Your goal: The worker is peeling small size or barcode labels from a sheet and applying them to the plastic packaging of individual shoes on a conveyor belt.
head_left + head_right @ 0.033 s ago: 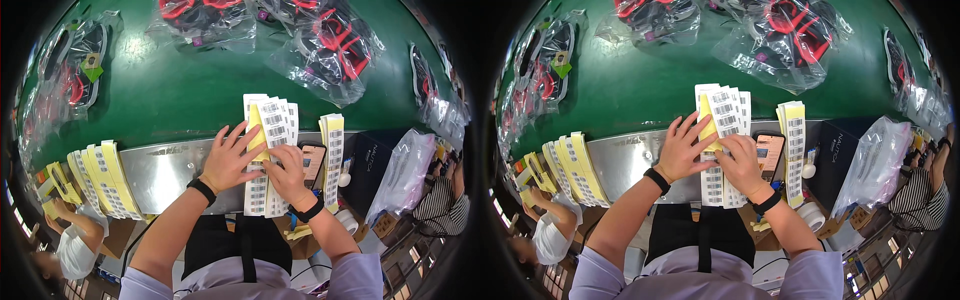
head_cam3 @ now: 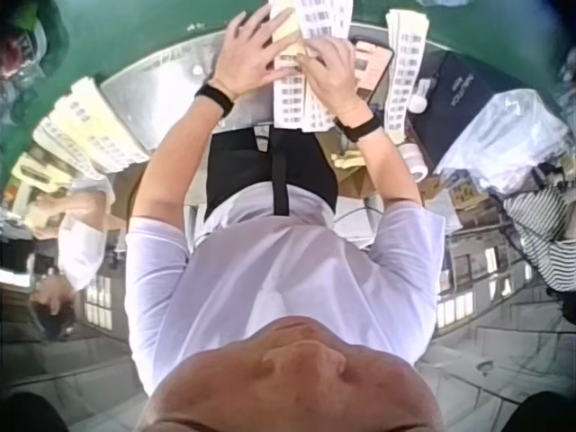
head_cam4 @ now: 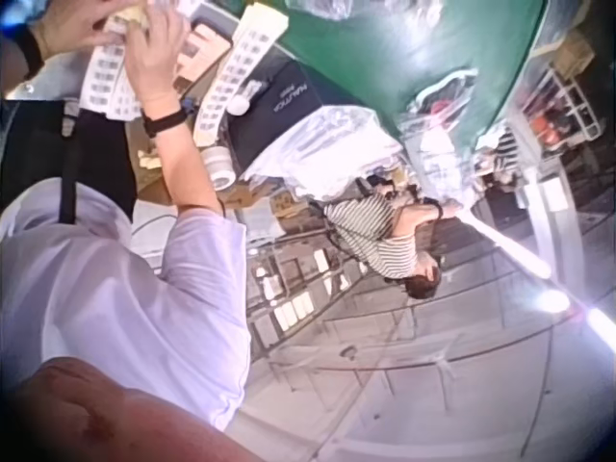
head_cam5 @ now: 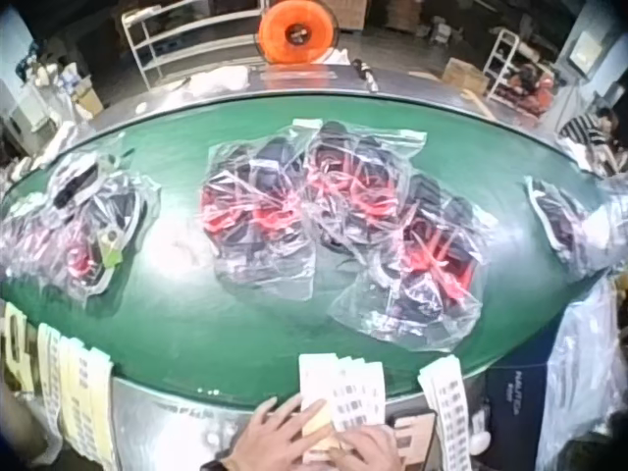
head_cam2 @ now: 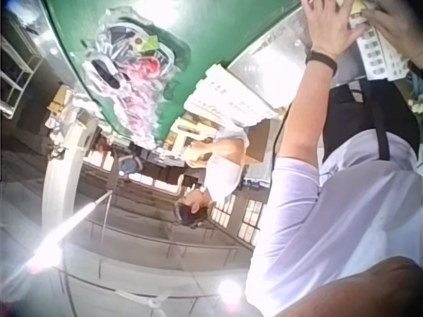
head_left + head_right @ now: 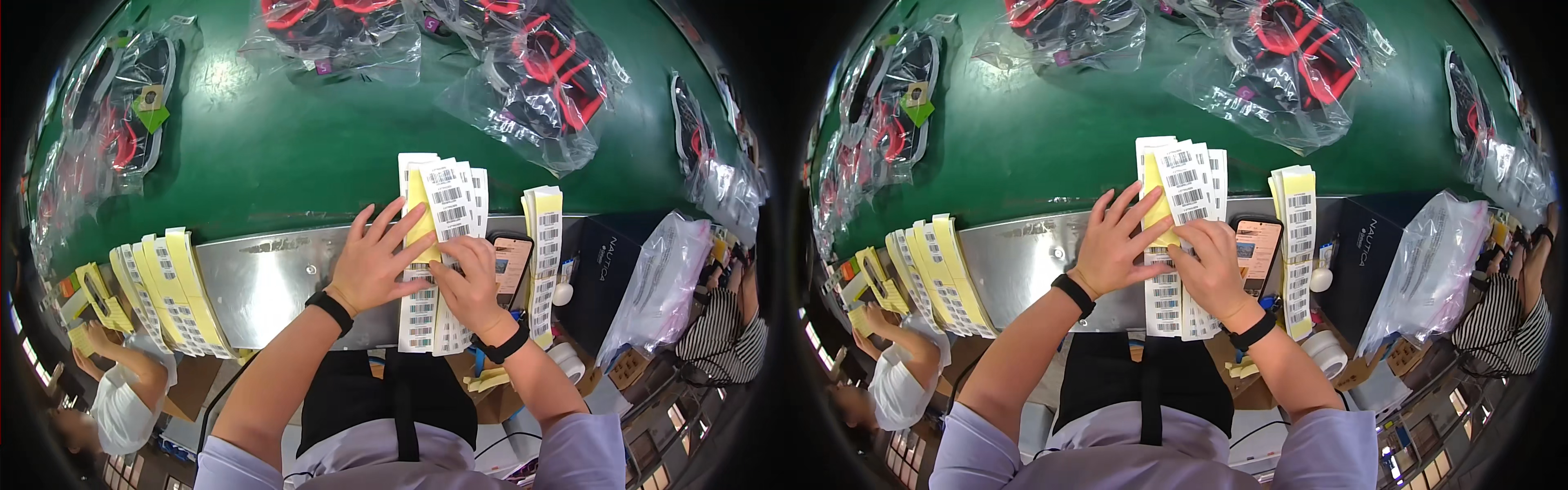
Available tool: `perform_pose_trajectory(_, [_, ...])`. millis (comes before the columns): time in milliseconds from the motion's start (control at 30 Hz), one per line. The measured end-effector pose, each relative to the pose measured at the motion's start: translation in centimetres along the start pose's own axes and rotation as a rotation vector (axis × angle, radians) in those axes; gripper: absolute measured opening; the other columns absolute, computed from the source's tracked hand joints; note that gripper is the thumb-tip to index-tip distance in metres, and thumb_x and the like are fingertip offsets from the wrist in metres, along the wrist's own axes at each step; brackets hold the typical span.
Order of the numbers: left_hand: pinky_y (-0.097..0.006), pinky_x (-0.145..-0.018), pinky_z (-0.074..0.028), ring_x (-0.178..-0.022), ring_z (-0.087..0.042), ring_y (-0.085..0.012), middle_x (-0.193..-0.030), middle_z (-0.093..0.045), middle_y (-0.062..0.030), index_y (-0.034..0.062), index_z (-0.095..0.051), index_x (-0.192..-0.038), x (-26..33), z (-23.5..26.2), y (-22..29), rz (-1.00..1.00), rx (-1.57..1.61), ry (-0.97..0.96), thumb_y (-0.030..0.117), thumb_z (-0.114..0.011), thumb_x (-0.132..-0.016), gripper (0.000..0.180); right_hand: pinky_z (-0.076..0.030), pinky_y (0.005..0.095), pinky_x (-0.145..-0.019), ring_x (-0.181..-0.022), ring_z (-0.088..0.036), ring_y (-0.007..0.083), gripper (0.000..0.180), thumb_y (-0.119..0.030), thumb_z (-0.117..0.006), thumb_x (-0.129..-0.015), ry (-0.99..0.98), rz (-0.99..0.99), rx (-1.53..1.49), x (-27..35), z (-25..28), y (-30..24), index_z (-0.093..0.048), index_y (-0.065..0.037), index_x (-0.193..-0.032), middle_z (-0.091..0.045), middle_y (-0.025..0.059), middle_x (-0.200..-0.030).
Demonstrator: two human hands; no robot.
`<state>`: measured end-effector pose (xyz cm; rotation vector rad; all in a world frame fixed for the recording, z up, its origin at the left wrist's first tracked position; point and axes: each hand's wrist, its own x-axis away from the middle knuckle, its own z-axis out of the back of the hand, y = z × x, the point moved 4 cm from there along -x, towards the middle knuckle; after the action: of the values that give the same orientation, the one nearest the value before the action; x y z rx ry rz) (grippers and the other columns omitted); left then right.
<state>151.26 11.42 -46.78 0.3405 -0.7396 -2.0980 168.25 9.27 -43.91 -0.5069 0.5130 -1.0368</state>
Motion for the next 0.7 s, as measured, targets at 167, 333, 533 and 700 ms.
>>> perform_pose_trajectory(167, [-0.058, -0.113, -0.027, -0.141, -0.036, -0.0350, -0.154, -0.040, -0.0116, 0.0207, -0.060, -0.132, 0.02, -0.07, -0.01, 0.014, 0.004, 0.001, 0.053, -0.078, -0.071, 0.071, -0.045, 0.0467, -0.091, -0.105, -0.058, 0.0312, 0.020, -0.005, -0.069, -0.071, 0.005, 0.010, -0.014, 0.15, -0.15, -0.03, -0.067, -0.002, -0.091, -0.062, 0.0105, -0.110])
perform_pose_trajectory(333, [-0.057, -0.113, -0.026, -0.142, -0.034, -0.0327, -0.156, -0.038, -0.0086, 0.0214, -0.058, -0.135, 0.04, -0.25, -0.01, 0.026, -0.007, -0.016, 0.054, -0.077, -0.071, 0.074, -0.046, 0.0468, -0.091, -0.106, -0.057, 0.0312, 0.022, -0.006, -0.069, -0.071, 0.009, 0.016, -0.027, 0.47, -0.06, 0.17, -0.068, -0.001, -0.093, -0.061, 0.0114, -0.112])
perform_pose_trajectory(533, [-0.056, -0.113, -0.026, -0.143, -0.034, -0.0311, -0.156, -0.038, -0.0105, 0.0217, -0.057, -0.137, -0.27, -0.05, 0.15, 0.041, -0.028, -0.031, 0.055, -0.077, -0.071, 0.077, -0.044, 0.0469, -0.094, -0.110, -0.054, 0.0305, 0.028, -0.007, -0.069, -0.072, 0.003, -0.003, 0.037, 0.58, -0.43, -0.08, -0.069, -0.002, -0.100, -0.060, 0.0117, -0.116])
perform_pose_trajectory(700, [-0.056, -0.114, -0.025, -0.143, -0.034, -0.0304, -0.156, -0.037, -0.0120, 0.0218, -0.053, -0.141, -0.47, -0.10, 0.32, 0.051, -0.037, -0.027, 0.058, -0.076, -0.070, 0.083, -0.043, 0.0469, -0.096, -0.111, -0.054, 0.0303, 0.027, -0.009, -0.069, -0.071, -0.006, 0.030, 0.013, 0.65, -0.15, 0.06, -0.067, -0.002, -0.097, -0.059, 0.0113, -0.117])
